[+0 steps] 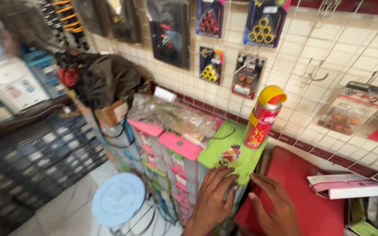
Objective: The person arranges packaged motorcycle parts on a glass display counter and then places one item onto a wall-mounted hook rack.
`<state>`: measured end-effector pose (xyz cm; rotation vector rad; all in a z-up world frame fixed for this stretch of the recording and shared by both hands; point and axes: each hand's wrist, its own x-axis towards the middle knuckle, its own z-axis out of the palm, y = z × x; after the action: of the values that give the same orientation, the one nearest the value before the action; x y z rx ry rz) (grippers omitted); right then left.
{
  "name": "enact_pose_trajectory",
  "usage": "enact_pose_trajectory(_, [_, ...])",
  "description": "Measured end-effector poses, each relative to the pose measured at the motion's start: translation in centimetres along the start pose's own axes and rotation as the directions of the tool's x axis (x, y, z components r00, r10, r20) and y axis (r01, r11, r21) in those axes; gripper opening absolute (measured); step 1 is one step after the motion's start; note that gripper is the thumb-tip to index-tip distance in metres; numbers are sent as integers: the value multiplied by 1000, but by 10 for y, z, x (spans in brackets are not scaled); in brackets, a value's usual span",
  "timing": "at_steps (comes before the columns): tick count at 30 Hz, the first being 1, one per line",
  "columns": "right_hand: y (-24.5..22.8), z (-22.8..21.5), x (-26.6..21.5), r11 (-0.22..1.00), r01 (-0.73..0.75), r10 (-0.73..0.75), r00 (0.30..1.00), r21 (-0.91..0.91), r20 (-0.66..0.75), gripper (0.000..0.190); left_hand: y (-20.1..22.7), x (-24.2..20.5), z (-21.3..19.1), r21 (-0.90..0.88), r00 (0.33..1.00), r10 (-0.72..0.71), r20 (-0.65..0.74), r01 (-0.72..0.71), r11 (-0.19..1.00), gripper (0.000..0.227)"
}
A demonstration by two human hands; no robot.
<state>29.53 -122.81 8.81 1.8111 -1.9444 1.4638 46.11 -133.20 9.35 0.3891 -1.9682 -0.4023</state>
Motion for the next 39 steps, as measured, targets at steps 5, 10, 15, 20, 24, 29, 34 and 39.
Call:
enact_pose_trajectory(5, [-25, -13, 31, 998, 34, -37, 998, -60, -45, 47, -12, 51, -23, -81, 988, 148, -34, -151, 985, 30])
enact_pose_trajectory(10, [-70, -30, 71, 971, 91, -113, 990, -221, -88, 50, -32, 110, -47, -27, 941, 326, -90, -330, 944, 30])
enact_pose_trajectory(15, [-110, -43, 119, 916, 181, -216, 975, -357, -59, 48, -37, 166, -71, -70, 911, 403, -89, -410, 910, 29])
enact_pose_trajectory(20, [-126, -50, 173, 869, 238, -306, 947, -434, -93, 44, -39, 238, -65, -142, 888, 433, -154, -454, 880, 30])
enact_pose_trajectory(24, [-113, -49, 231, 838, 285, -367, 926, -466, -93, 41, -44, 307, -54, -317, 938, 307, -163, -345, 884, 49])
enact_pose_trajectory(29, [-77, -42, 295, 849, 164, -299, 933, -503, -200, 50, -55, 369, -33, -334, 990, 84, -110, -116, 935, 86])
enact_pose_trajectory(34, [-40, -33, 340, 884, 105, -270, 910, -455, -314, 68, -66, 411, -19, -512, 998, 61, 5, -50, 857, 90])
enact_pose_trajectory(39, [-14, -19, 365, 907, 18, -219, 873, -420, -435, 73, -71, 427, -16, -626, 993, -9, 119, 82, 775, 82])
